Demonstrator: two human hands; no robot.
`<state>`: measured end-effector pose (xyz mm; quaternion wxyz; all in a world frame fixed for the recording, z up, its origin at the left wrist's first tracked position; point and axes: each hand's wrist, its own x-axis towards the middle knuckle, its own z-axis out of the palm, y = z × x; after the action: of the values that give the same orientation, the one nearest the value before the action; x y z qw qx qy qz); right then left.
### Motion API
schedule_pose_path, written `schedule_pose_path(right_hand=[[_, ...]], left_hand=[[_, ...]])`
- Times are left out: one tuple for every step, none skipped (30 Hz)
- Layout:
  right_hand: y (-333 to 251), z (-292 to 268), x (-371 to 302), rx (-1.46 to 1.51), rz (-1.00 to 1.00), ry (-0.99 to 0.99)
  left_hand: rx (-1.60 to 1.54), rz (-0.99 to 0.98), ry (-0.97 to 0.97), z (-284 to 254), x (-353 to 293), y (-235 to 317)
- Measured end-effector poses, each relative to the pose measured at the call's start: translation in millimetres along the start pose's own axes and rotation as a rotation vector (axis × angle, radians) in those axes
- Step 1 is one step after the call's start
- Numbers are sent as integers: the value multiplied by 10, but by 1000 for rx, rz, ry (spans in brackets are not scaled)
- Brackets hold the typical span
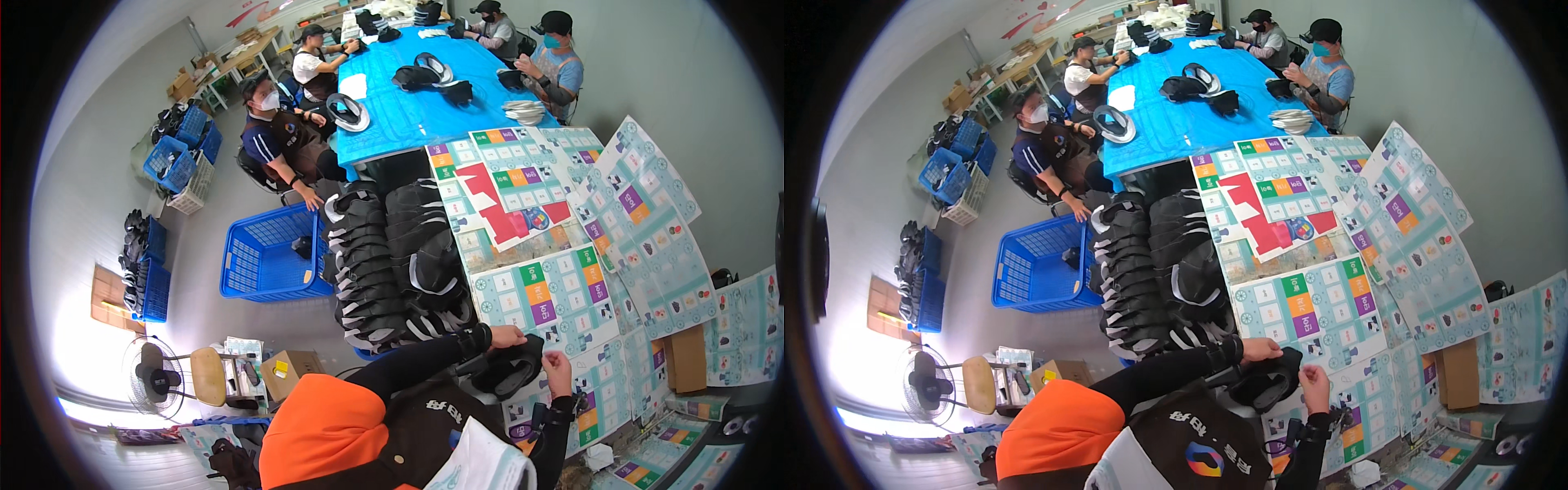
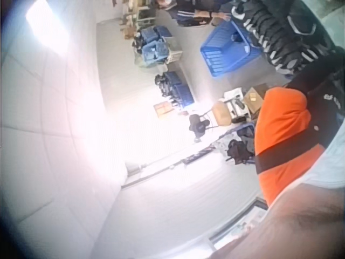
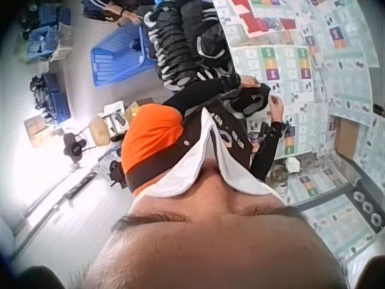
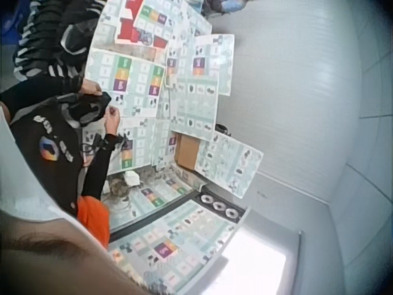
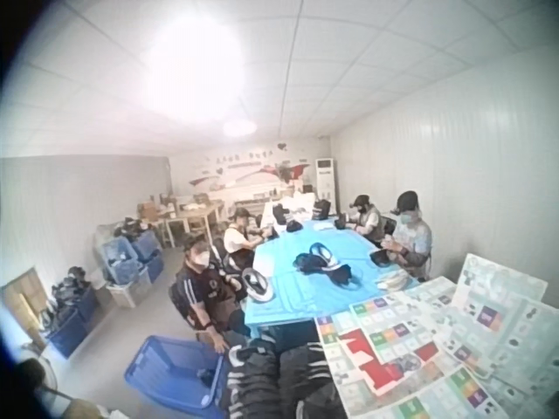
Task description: The person applies adhesive to various shoe components using a brush and stacks them together.
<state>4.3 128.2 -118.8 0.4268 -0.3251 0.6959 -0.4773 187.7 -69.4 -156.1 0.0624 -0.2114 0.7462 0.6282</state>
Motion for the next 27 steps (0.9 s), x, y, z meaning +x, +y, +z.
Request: schedule_pose_path(right_hand=[[-410, 25, -117, -429, -145, 79], [-738, 49, -216, -548, -254, 146], [-974, 36, -290, -669, -368, 211], [-1157, 33, -258, -667, -377, 155], [-1217, -75, -196, -676, -389, 188], [-1256, -236, -84, -692, -362, 186], [-1289, -389, 44, -705, -333, 181], [-1237, -550, 183, -749, -358, 220], [-1371, -558, 217, -751, -335, 229], [-1465, -512, 197, -700, -337, 236], [-1603, -467, 168, -655, -343, 236], [-1609, -451, 195, -653, -343, 228], [-1596, -440, 227, -678, -394, 229], [-1597, -414, 208, -706, -445, 220], [-1732, -346, 251, -731, -470, 228], [-1852, -278, 181, -616, -385, 182], [-1973, -176, 102, -498, -299, 139], [-2059, -60, -5, -482, -317, 43], [-2101, 61, -71, -463, -337, -47], [-2058, 157, -122, -699, -497, -101], [-2138, 321, -206, -831, -556, -155], [-2099, 433, -251, -944, -536, -101], [-2033, 513, -293, -1056, -519, -56], [-1891, 551, -256, -1049, -526, -69], [-1659, 548, -172, -1092, -526, 61], [-1450, 464, -99, -1134, -506, 209], [-1350, 374, -98, -1129, -504, 206]], left_hand=[[-5, 6, -17, -4, -26, 42], [-49, -118, -16, -62, -123, 177], [-86, -240, -9, -90, -172, 318], [18, -73, 108, 0, -94, -59], [-98, -64, 128, 72, -65, -152], [-60, -28, 115, 117, -64, -175], [-23, 4, 102, 87, -21, -152], [-5, 16, 90, 36, 7, -55], [-68, -20, 72, 57, -71, -15], [-133, -60, 55, 63, -152, 16], [-135, -64, 59, 60, -183, 50], [-138, -26, 67, 42, -208, 77], [-142, 10, 76, 7, -227, 100], [-129, -14, 47, -36, -196, 63], [-301, -6, 178, -13, -209, 105], [-268, -27, 156, -22, -209, 147], [-231, -49, 132, -132, -266, 355], [-243, -53, 133, -171, -289, 470], [-249, -54, 131, -224, -275, 572], [-177, 15, 166, -254, -267, 656], [-126, 94, 201, -259, -224, 675], [-114, 130, 205, -295, -254, 892], [-105, 163, 217, -302, -314, 1089], [-45, 182, 263, -271, -246, 1113], [16, 200, 309, -246, -205, 1115], [11, 119, 223, -297, -223, 1273], [11, 113, 222, -346, -285, 1329]])
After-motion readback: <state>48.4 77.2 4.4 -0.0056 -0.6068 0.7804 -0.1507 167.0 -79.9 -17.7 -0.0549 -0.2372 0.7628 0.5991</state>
